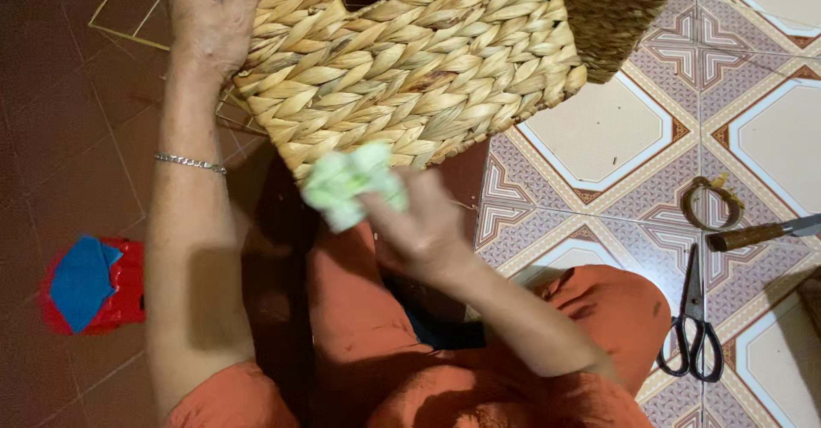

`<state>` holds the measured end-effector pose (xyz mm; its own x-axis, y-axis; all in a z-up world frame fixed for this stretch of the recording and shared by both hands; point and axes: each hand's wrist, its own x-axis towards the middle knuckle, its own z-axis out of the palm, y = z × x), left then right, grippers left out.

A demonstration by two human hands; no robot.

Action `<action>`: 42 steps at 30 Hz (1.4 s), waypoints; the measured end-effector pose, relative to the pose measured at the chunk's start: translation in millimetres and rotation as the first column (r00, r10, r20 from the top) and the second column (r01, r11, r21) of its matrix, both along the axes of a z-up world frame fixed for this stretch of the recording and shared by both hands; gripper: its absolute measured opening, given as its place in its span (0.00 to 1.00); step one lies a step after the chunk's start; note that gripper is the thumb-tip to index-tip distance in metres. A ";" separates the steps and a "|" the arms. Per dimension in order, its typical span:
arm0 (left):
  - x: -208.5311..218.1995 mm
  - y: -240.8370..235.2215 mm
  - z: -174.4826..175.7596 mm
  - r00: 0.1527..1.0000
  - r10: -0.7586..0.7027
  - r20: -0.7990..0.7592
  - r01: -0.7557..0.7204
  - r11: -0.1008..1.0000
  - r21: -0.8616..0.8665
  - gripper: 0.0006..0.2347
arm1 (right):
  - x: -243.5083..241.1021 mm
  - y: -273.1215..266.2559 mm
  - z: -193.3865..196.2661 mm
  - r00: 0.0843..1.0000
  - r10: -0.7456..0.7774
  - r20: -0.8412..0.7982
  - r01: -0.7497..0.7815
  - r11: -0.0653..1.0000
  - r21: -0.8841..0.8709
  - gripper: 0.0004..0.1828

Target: The person wipes the exterior of a woven basket with a green cloth. They rotate the basket to clean different sides and edges, including the handle area, while sitting on the floor.

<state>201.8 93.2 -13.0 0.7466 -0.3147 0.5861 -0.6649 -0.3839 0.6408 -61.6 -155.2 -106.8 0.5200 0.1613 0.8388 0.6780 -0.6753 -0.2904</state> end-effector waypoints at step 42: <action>-198.9 -151.1 -35.0 0.761 -0.167 0.627 -0.262 0.804 0.533 0.11 | 73.8 -134.3 -14.6 0.979 -0.106 -0.177 0.190 0.793 0.579 0.25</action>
